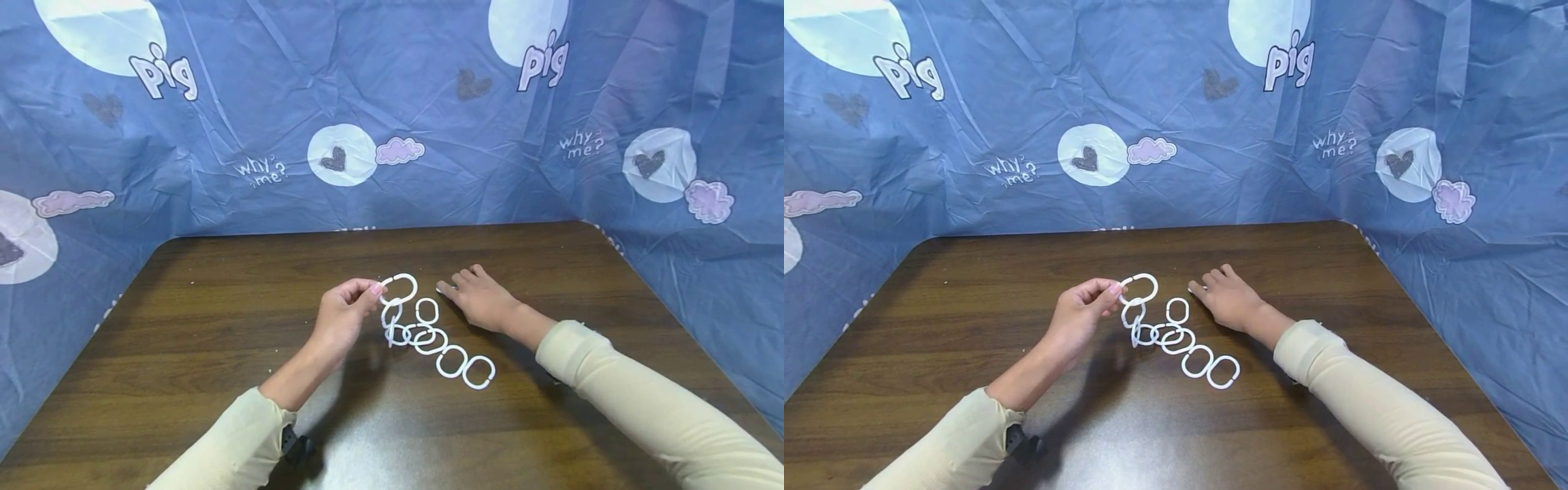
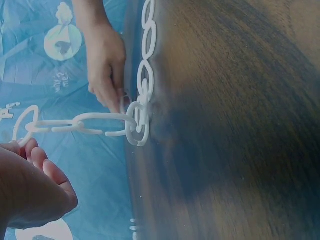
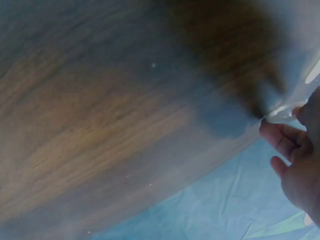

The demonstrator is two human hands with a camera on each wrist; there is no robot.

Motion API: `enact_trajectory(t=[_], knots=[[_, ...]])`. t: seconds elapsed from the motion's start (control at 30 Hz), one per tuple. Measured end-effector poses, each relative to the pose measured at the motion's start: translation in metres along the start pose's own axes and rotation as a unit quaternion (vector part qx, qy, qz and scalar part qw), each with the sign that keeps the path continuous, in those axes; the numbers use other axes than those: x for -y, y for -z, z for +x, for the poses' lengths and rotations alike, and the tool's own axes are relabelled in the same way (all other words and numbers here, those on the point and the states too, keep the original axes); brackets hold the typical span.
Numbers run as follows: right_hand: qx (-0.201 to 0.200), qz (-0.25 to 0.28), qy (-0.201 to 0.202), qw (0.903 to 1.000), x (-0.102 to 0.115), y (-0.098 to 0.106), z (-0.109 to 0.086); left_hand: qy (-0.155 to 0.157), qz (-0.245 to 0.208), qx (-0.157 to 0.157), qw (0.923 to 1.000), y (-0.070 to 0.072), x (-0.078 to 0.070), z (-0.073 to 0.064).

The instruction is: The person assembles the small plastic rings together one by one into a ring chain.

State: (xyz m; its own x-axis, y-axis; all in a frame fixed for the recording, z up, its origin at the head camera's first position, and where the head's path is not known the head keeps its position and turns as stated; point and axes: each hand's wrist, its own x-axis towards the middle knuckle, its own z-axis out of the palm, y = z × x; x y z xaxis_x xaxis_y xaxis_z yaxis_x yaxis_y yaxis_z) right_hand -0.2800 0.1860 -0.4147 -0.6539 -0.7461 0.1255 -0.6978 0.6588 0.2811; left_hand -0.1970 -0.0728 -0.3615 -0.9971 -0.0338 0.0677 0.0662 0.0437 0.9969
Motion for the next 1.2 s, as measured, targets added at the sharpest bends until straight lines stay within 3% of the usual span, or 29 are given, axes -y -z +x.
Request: enact_trajectory(t=[0.2, 0.37, 0.53, 0.73, 0.83, 1.1, 1.2], knots=[[-0.074, 0.003, 0.004, 0.9972, -0.007, 0.005, 0.002, -0.001, 0.003, 0.002, 1.0, 0.0, 0.0, 0.001], [-0.112, 0.051, -0.036, 0.9918, -0.012, 0.01, 0.003, -0.001, 0.004, 0.001, 1.0, -0.001, -0.001, 0.001], [-0.166, 0.092, -0.079, 0.9786, -0.016, 0.02, 0.002, -0.002, 0.001, 0.003, 1.0, -0.001, -0.001, 0.001], [-0.26, 0.094, -0.103, 0.9555, -0.02, 0.033, 0.002, -0.007, -0.004, 0.011, 0.9999, -0.001, -0.001, 0.001], [-0.287, 0.115, -0.129, 0.942, -0.02, 0.039, 0.002, -0.005, -0.001, 0.011, 0.9999, -0.002, -0.001, 0.001], [-0.251, 0.302, -0.226, 0.8916, -0.006, 0.06, 0.007, -0.007, 0.0, 0.009, 0.9999, -0.002, -0.001, 0.001], [-0.233, 0.336, -0.241, 0.8803, -0.001, 0.067, 0.009, -0.006, -0.002, 0.009, 0.9999, -0.003, -0.001, 0.001]])
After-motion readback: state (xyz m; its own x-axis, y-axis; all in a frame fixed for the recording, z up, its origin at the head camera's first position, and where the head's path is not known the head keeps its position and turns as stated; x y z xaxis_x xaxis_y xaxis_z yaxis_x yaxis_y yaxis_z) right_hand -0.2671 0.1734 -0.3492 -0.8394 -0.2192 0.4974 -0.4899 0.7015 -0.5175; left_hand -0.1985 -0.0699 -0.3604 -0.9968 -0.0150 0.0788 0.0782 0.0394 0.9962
